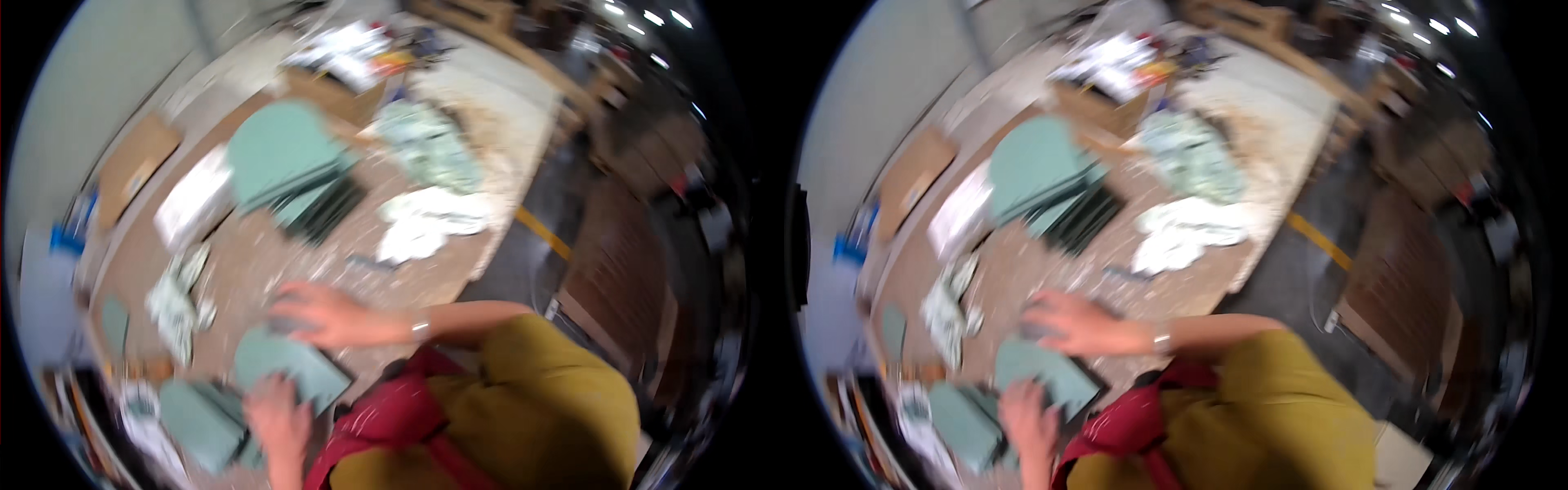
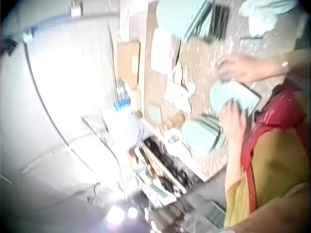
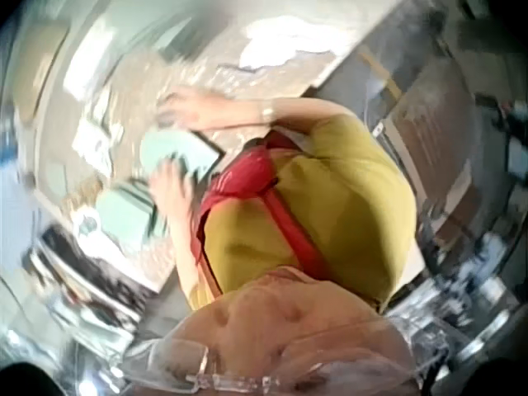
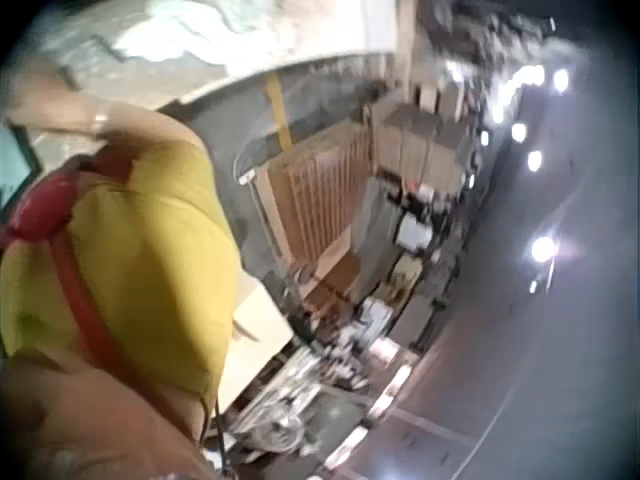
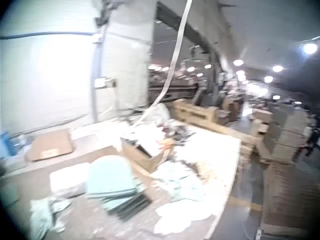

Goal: The person sands green furniture parts with a sanding block and wipes the edges of a stack of the parts with a cloth.

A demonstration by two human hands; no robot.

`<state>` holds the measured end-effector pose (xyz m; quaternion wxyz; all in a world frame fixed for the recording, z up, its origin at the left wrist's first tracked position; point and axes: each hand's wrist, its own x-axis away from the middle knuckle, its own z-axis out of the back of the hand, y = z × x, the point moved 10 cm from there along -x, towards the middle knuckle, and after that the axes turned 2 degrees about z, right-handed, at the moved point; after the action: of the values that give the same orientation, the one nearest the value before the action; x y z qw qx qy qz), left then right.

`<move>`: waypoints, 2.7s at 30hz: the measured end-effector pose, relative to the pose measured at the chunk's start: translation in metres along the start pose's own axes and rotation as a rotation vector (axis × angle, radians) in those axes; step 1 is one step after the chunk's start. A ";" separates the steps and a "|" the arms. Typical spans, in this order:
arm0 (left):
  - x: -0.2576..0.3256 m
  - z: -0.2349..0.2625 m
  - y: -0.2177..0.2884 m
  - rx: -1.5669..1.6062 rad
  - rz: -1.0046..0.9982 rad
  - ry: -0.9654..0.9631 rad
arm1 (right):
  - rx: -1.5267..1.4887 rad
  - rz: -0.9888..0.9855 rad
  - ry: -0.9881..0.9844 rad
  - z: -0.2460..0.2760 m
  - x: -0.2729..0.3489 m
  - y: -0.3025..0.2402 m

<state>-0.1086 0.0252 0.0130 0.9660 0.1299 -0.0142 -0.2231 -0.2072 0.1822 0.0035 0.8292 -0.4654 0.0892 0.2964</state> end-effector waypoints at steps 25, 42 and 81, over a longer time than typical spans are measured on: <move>0.002 -0.025 0.034 0.095 -0.138 -0.028 | 0.205 -0.011 -0.470 -0.082 -0.084 -0.029; 0.023 -0.034 0.042 0.316 -0.113 0.132 | 0.201 0.632 -0.950 -0.149 -0.031 -0.143; 0.029 0.041 -0.054 -0.003 0.520 0.246 | -0.448 -0.364 -0.224 -0.021 -0.055 0.024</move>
<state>-0.1089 -0.0445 0.0377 0.9854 0.1466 0.0707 0.0494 -0.2633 0.1519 -0.0021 0.7501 -0.6094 -0.1553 0.2049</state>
